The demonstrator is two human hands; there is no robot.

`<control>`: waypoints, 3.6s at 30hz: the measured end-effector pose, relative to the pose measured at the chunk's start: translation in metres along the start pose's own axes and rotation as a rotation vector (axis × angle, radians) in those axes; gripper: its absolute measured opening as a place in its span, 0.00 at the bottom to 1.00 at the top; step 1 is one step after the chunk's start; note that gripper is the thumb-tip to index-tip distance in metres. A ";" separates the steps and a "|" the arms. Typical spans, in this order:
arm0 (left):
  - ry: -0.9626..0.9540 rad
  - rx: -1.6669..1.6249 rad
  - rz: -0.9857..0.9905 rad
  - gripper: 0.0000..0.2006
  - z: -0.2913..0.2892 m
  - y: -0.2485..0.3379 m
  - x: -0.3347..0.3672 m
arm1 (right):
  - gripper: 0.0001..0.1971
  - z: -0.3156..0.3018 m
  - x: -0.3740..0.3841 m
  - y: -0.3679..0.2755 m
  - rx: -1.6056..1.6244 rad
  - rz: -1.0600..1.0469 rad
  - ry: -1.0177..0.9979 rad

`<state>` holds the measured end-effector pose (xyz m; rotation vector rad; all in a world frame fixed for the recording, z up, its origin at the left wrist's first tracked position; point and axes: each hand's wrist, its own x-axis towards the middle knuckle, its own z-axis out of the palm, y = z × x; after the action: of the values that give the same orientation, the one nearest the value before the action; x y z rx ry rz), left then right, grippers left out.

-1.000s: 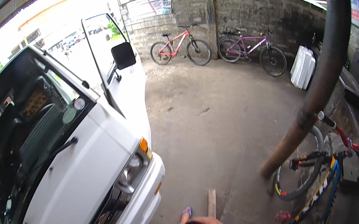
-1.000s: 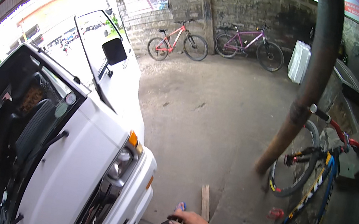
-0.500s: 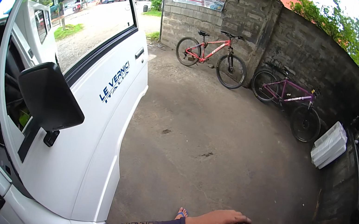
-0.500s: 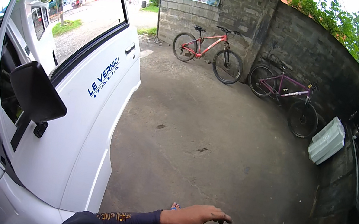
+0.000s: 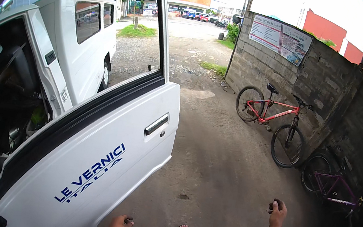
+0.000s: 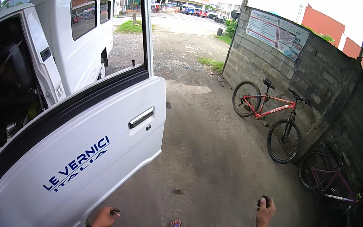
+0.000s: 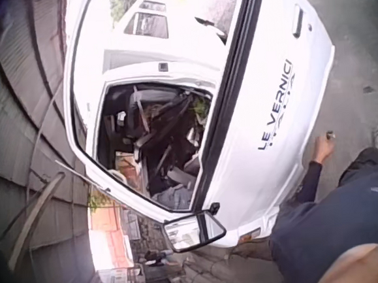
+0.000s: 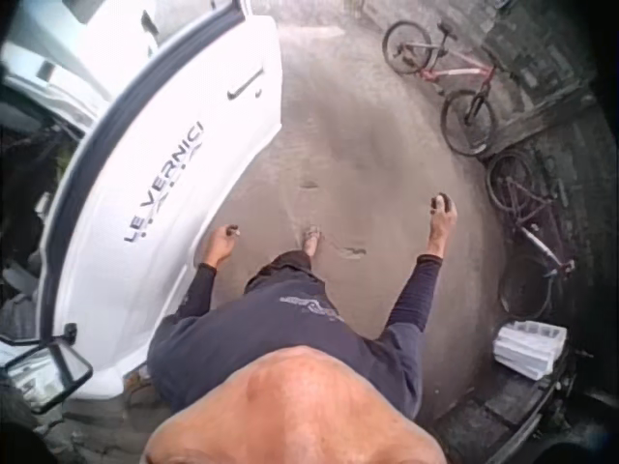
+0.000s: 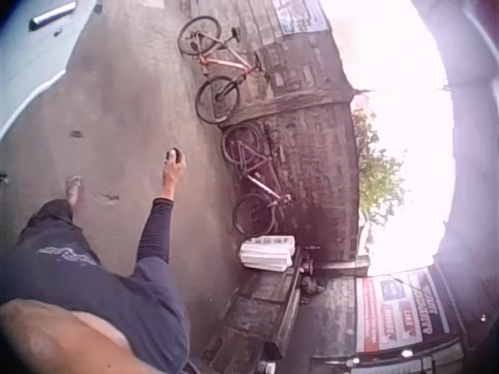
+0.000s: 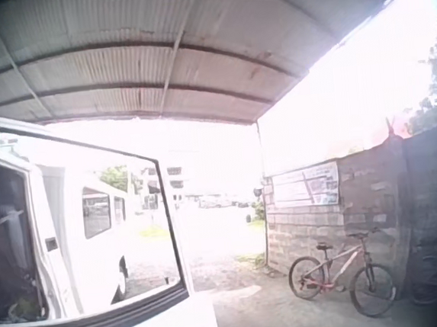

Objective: The person works on a vehicle's electrical system, removing a connector from under the dashboard, retrieving a spray can from a shelf, and manipulating the connector with a small tool. The task involves handling wires and a connector in a workshop environment.

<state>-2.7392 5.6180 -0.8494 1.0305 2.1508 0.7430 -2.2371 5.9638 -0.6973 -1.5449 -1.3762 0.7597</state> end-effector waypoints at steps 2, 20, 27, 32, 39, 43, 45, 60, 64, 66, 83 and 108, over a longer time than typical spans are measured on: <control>0.035 -0.116 0.054 0.20 0.035 0.055 0.071 | 0.12 0.049 0.056 0.032 0.022 0.052 -0.052; 0.174 -0.455 0.244 0.21 0.032 0.361 0.601 | 0.14 0.556 0.590 0.215 -0.811 0.138 -1.295; 0.823 -0.721 -0.324 0.20 -0.054 0.311 0.627 | 0.12 1.025 0.768 -0.114 -0.235 -0.382 -1.269; 1.139 -0.716 -0.619 0.17 -0.081 0.236 0.654 | 0.12 1.165 0.602 -0.227 0.263 -0.296 -1.536; 1.547 -0.718 -0.742 0.17 -0.213 0.158 0.620 | 0.13 1.231 0.337 -0.209 -0.597 -0.531 -2.169; 1.721 -0.725 -0.891 0.16 -0.269 0.099 0.569 | 0.13 1.266 0.160 -0.251 -0.579 -1.079 -2.387; 1.745 -0.678 -0.949 0.17 -0.276 0.054 0.546 | 0.15 1.271 0.061 -0.286 -0.395 -1.401 -2.321; 2.115 -0.752 -0.898 0.17 -0.374 -0.185 0.248 | 0.09 1.111 -0.566 -0.417 0.473 -1.435 -2.622; 2.037 -0.732 -0.831 0.18 -0.407 -0.293 0.166 | 0.15 1.086 -0.670 -0.394 0.375 -1.510 -2.455; 1.912 -0.751 -0.848 0.20 -0.431 -0.325 0.129 | 0.15 1.077 -0.693 -0.380 0.454 -1.615 -2.313; 1.575 -0.097 -0.842 0.17 -0.464 -0.421 0.122 | 0.07 1.152 -0.719 -0.432 0.450 -1.602 -1.901; 1.850 -0.355 -0.891 0.18 -0.437 -0.437 0.141 | 0.12 1.263 -0.776 -0.466 -0.171 -2.401 -1.333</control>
<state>-3.3326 5.4064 -0.9203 -1.4496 2.9910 1.7605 -3.7013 5.4749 -0.8745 1.4455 -2.6735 -0.1951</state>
